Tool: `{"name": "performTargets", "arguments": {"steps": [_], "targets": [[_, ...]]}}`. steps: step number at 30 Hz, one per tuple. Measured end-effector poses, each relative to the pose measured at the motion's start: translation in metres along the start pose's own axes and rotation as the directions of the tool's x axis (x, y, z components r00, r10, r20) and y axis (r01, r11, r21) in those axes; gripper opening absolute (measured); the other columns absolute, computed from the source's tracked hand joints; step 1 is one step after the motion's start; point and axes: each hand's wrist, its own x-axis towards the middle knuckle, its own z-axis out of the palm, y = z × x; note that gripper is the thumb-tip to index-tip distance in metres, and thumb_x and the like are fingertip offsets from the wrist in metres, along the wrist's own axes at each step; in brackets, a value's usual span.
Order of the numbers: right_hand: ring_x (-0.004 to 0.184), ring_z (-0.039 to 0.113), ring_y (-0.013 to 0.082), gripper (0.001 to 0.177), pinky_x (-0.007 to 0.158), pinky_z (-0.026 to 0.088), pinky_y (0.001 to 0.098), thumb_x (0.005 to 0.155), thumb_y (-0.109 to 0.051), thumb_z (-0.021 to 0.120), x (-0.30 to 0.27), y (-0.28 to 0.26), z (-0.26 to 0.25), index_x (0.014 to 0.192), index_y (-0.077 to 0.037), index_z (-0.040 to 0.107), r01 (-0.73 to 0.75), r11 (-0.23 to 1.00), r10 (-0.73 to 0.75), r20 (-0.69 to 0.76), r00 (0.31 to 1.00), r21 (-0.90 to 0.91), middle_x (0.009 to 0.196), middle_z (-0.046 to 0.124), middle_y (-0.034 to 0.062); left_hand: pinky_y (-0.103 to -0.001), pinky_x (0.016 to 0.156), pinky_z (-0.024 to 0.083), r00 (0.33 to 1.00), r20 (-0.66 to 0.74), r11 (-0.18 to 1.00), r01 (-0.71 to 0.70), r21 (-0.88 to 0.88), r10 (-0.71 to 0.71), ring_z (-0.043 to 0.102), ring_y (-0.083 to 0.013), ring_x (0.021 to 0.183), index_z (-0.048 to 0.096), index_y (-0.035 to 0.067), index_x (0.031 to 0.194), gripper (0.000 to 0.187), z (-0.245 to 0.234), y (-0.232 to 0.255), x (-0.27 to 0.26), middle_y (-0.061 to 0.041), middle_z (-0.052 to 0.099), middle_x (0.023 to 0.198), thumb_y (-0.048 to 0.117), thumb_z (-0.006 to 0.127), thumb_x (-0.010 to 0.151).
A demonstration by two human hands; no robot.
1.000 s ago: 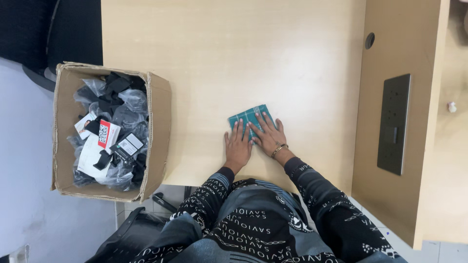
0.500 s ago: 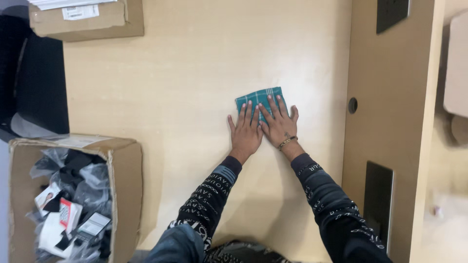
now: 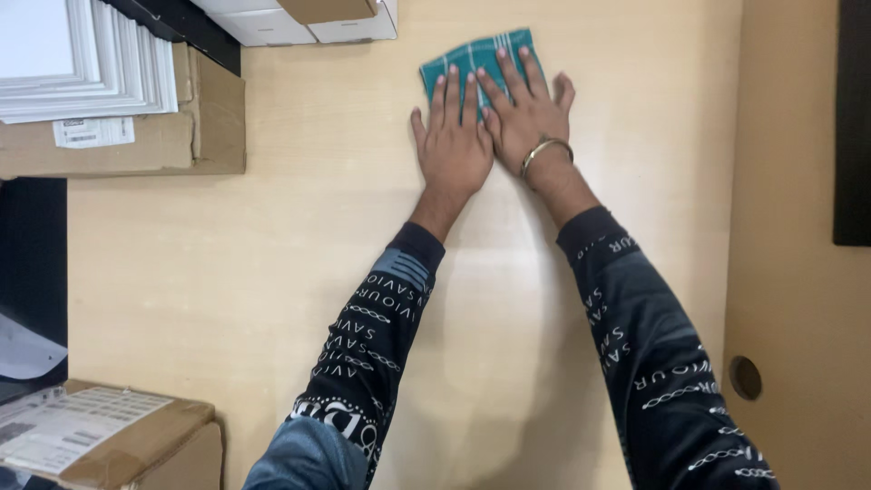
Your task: The person picks up various black plastic components and packaged items from a desk and places them into a cardboard box.
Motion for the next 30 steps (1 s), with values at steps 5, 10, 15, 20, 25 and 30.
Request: {"name": "performTargets", "arguments": {"steps": [5,10,15,20,25,30], "targets": [[0.156,0.015,0.0197,0.055,0.117,0.017,0.0584,0.104,-0.036,0.039,0.099,0.018,0.008,0.158,-0.026,0.042,0.191,0.981,-0.192,-0.023,0.981,-0.019,0.17,0.025,0.0003,-0.058,0.122,0.021,0.989,0.009,0.988,0.148,0.045,-0.149,0.021,-0.0288,0.156,0.036,0.007,0.157,0.061,0.013,-0.016,0.083,-0.014,0.026,0.167,0.039,0.042,0.106],[0.155,0.012,0.0178,0.055,0.117,0.018,0.0594,0.104,-0.038,0.037,0.143,0.049,0.003,0.159,-0.031,0.037,0.151,0.987,-0.147,0.07,0.987,-0.053,0.17,0.02,-0.004,-0.061,0.121,0.019,0.989,-0.07,0.991,0.131,-0.014,-0.132,0.02,-0.0261,0.156,0.036,0.009,0.158,0.06,0.027,-0.006,0.125,-0.01,0.025,0.168,0.038,0.041,0.106],[0.156,0.011,0.0192,0.058,0.113,0.019,0.066,0.104,-0.039,0.039,0.12,0.116,-0.016,0.16,-0.031,0.033,-0.06,0.997,0.063,0.055,0.996,-0.051,0.171,0.017,-0.0026,-0.067,0.12,0.013,0.997,0.073,0.999,-0.023,0.031,0.02,0.018,-0.0209,0.155,0.033,0.018,0.159,0.06,0.045,0.052,0.161,-0.003,0.022,0.169,0.037,0.039,0.103],[0.154,0.016,0.0272,0.059,0.113,0.018,0.0658,0.102,-0.035,0.039,0.054,0.192,-0.022,0.16,-0.024,0.036,-0.386,0.918,0.38,-0.075,0.922,-0.087,0.169,0.024,0.0046,-0.064,0.122,0.008,0.934,0.241,0.964,-0.262,-0.041,0.264,0.015,-0.0176,0.156,0.028,0.026,0.16,0.06,0.06,0.15,0.169,0.002,0.02,0.169,0.042,0.033,0.103],[0.153,0.03,0.0312,0.063,0.123,0.02,0.0544,0.104,-0.039,0.05,0.039,0.233,-0.012,0.154,-0.001,0.046,-0.42,0.836,0.39,-0.157,0.907,-0.353,0.163,0.04,0.0155,-0.059,0.124,0.009,0.9,0.261,0.913,-0.39,0.12,0.35,0.018,-0.0213,0.155,0.027,0.022,0.161,0.059,0.066,0.19,0.169,-0.002,0.021,0.169,0.044,0.028,0.106],[0.152,0.03,0.0312,0.066,0.117,0.027,0.0483,0.097,-0.03,0.059,0.071,0.232,-0.008,0.155,-0.004,0.045,-0.06,0.987,0.034,-0.174,0.984,-0.15,0.166,0.037,0.0129,-0.055,0.118,0.014,0.965,0.214,0.925,-0.213,0.315,0.149,0.02,-0.0379,0.152,0.026,0.007,0.161,0.066,0.071,0.165,0.169,-0.019,0.022,0.167,0.044,0.031,0.106]]}}
